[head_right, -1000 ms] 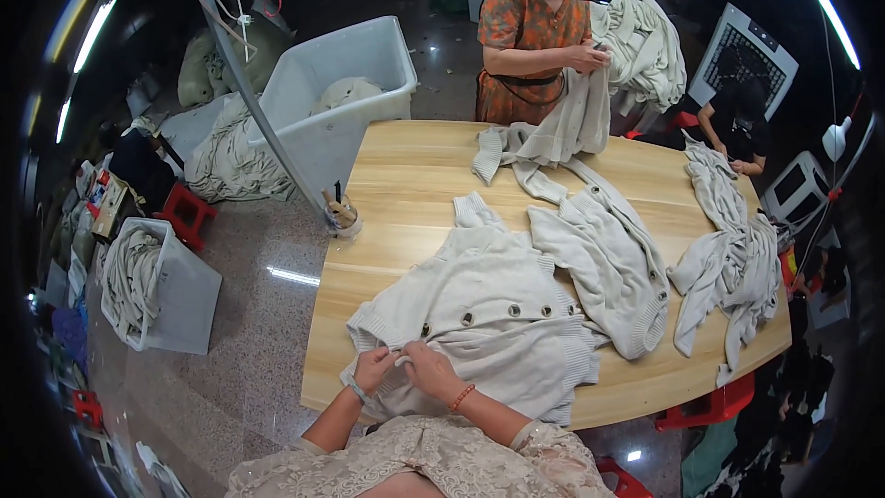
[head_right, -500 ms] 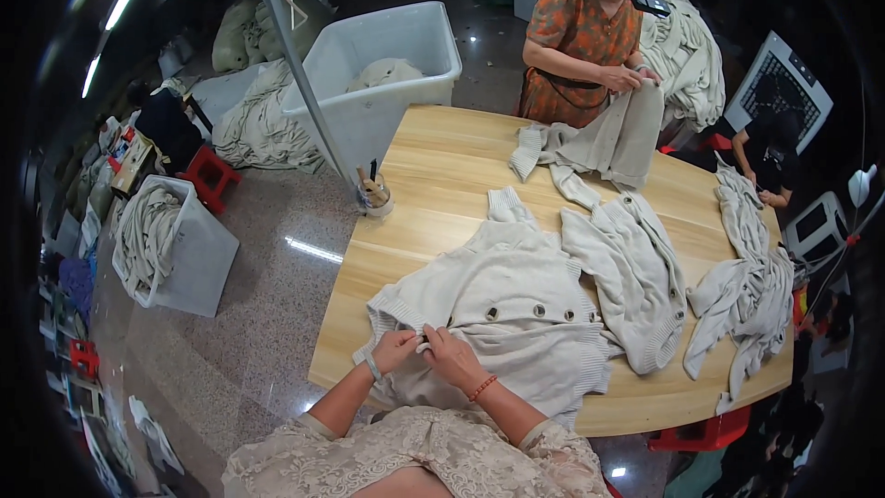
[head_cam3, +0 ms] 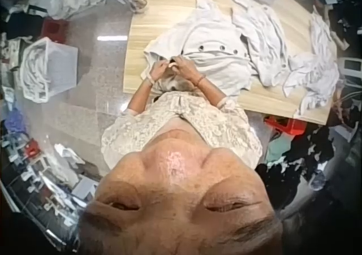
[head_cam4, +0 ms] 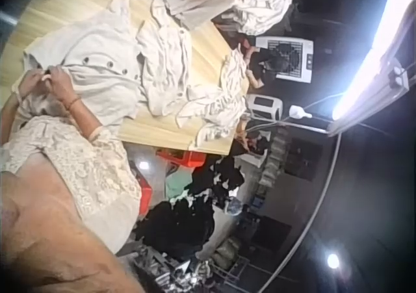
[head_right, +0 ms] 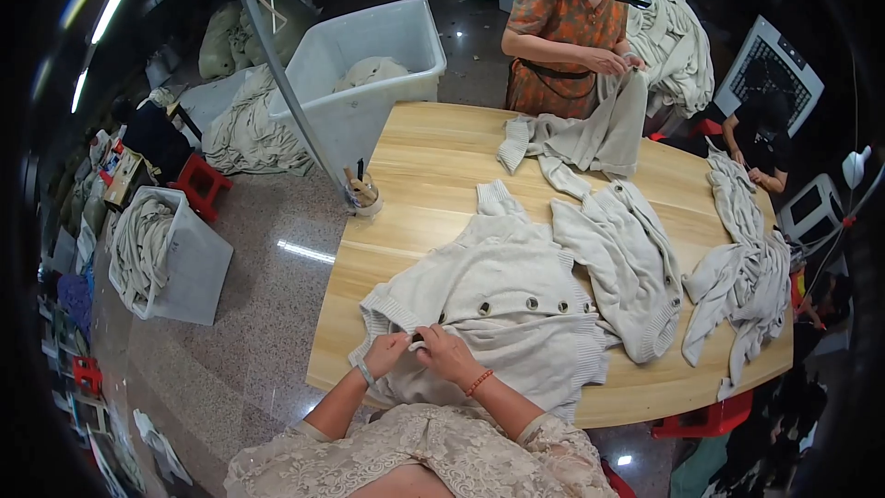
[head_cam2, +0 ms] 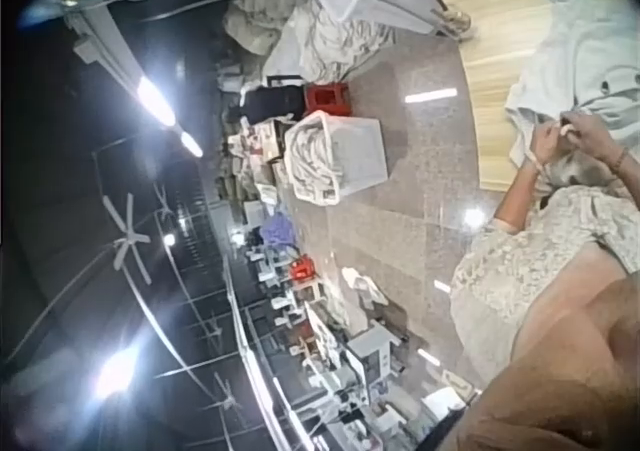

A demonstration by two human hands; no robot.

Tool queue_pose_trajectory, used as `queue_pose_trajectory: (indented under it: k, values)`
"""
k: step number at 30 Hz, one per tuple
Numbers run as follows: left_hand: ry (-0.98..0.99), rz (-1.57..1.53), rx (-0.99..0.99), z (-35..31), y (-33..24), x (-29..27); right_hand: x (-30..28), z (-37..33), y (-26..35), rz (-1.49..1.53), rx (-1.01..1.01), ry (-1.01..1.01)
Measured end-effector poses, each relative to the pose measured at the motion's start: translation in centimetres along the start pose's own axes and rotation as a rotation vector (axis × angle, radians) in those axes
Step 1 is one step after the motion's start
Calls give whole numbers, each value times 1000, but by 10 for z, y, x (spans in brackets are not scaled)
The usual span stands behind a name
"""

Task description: Trimming loose threads from knitted sweaters and buttoning them on a workbench.

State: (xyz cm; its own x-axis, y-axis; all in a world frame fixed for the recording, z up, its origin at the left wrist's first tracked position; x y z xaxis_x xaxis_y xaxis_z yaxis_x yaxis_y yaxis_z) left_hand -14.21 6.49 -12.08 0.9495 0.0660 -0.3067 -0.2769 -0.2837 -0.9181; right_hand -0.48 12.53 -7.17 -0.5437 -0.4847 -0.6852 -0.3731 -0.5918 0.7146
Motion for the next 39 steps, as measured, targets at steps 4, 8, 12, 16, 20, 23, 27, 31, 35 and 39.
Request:
queue_pose_trajectory:
  k: [4, 8, 12, 16, 20, 23, 27, 31, 35, 39]
  values:
    - [-139, -188, 114, -16, -21, 2, -5, 7, -7, 116, 55, -28]
    - [-249, 63, 329, -25, -52, -5, -6, 10, -14, 140, 50, -4]
    - [-334, 167, 376, -24, -49, -8, 1, 15, -11, 187, 22, 64]
    - [-348, 145, 338, -28, -39, -8, 9, 10, -11, 203, 31, 180]
    - [-368, 129, 223, -24, -20, -9, 13, 1, -14, 298, 43, 95]
    - [-345, 146, 260, -14, -30, -10, 22, -2, -31, 277, 52, -98]
    - [-275, 43, 173, -7, -22, -12, 8, 2, -24, 318, 66, -195]
    - [-163, -192, 59, -5, -6, -7, -6, 3, -15, 358, 36, -138]
    - [-99, -390, -11, -7, 10, -4, -7, 2, -15, 390, 5, -25]
    - [-56, -466, -52, -10, 13, -4, -9, 1, -10, 416, 16, 138]
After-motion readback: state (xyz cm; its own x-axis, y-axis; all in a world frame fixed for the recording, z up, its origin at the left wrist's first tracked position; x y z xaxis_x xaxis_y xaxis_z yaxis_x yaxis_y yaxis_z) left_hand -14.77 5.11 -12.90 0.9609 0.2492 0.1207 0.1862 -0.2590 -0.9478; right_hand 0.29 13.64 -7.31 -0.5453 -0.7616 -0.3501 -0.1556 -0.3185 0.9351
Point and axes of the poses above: each hand's wrist, its own z-axis towards the middle knuckle, its own x-axis out of the palm, y = z × x, the point moved 6 cm from there along z, towards the middle knuckle, and after that the axes turned 1 degree about -y, right-handed, at the moved point
